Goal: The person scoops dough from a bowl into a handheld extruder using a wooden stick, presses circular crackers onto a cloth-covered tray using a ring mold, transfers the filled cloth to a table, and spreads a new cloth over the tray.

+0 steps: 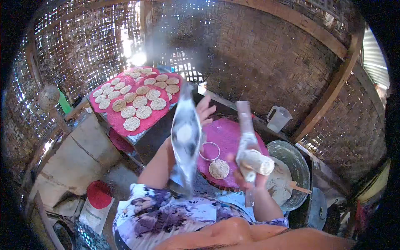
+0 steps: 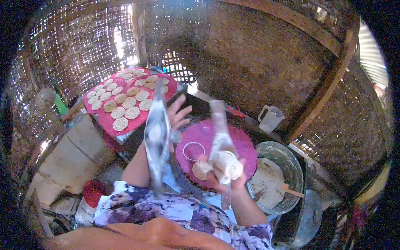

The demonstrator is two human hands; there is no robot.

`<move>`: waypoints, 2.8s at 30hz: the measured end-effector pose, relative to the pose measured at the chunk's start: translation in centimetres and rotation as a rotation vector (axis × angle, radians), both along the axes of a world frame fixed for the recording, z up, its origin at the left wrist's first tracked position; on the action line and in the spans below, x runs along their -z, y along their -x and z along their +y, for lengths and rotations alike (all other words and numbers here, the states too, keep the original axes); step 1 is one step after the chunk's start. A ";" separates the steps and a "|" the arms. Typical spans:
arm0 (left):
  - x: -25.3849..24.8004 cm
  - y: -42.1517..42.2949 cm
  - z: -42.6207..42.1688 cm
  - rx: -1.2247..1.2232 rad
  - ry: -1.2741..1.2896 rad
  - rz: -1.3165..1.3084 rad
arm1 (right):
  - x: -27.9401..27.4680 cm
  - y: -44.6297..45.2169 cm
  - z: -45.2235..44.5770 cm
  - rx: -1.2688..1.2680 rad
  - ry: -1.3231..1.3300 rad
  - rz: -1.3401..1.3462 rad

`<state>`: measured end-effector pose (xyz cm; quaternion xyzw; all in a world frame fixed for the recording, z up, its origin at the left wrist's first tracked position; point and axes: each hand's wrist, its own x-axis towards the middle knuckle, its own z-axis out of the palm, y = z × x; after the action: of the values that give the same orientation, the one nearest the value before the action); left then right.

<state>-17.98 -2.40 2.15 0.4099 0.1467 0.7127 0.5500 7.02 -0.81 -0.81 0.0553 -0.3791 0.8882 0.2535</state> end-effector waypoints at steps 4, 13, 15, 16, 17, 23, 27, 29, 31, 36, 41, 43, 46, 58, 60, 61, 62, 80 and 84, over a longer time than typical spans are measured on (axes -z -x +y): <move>5.2 2.2 -0.9 -0.114 -0.368 1.064 | -3.1 0.3 0.4 0.437 -0.196 -0.188; 3.6 0.6 -3.0 -0.559 -0.121 1.614 | -4.3 2.7 0.7 0.949 -1.447 -0.549; 4.2 0.9 -2.4 -0.586 -0.220 1.666 | -4.6 3.0 0.2 1.028 -1.688 -0.570; 4.8 1.1 -2.2 -0.498 -0.169 1.431 | -4.6 3.2 -0.1 1.024 -1.727 -0.575; 5.2 1.0 -2.2 -0.410 -0.120 1.196 | -4.6 3.5 -0.4 1.018 -1.766 -0.581; 6.4 1.0 -1.8 -0.555 -0.083 1.411 | -3.9 4.6 -1.2 1.010 -1.809 -0.670; 6.7 0.9 -1.5 -0.674 -0.191 1.486 | -3.1 5.1 -1.4 0.991 -1.832 -0.682; 6.8 0.7 -1.5 -0.671 -0.179 1.482 | -2.3 5.6 -1.3 1.001 -1.820 -0.673; 7.7 0.7 -1.2 -0.636 -0.121 1.578 | -1.4 6.1 -1.4 1.022 -1.799 -0.656; 11.5 0.6 0.4 -0.572 -0.069 1.486 | -2.1 6.6 -1.2 0.840 -1.638 -0.822; 11.1 0.6 0.5 -0.550 -0.001 1.189 | 1.7 3.0 3.6 0.175 -0.805 -0.821; 9.8 0.7 0.3 -0.369 0.114 1.198 | 3.8 1.2 4.6 -0.218 -0.468 -0.933; 8.1 2.7 1.6 0.103 -0.053 0.751 | 3.6 0.6 3.6 -0.264 -0.226 -0.730; 4.3 3.7 9.0 0.385 -0.242 -0.260 | 0.4 -1.0 8.9 -0.357 -0.211 -0.907; 7.1 3.4 11.1 0.385 -0.199 -0.401 | 1.1 -1.0 10.1 -0.337 -0.195 -0.987; 8.3 3.4 11.9 0.406 -0.176 -0.467 | 0.9 -0.7 10.5 -0.352 -0.222 -1.016; 9.3 3.4 12.7 0.426 -0.153 -0.530 | 0.8 -0.7 10.8 -0.367 -0.250 -1.044; 10.8 5.6 12.5 0.276 -0.004 -0.601 | 3.3 1.1 11.9 -0.278 -0.275 -1.096; 10.8 6.7 13.1 0.278 -0.013 -0.572 | 3.8 2.0 12.0 -0.101 -0.355 -1.161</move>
<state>-24.69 10.71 -8.63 0.2123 -0.0758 0.7180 0.6586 5.06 11.15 -4.62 -0.3789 -0.5946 0.7073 -0.0501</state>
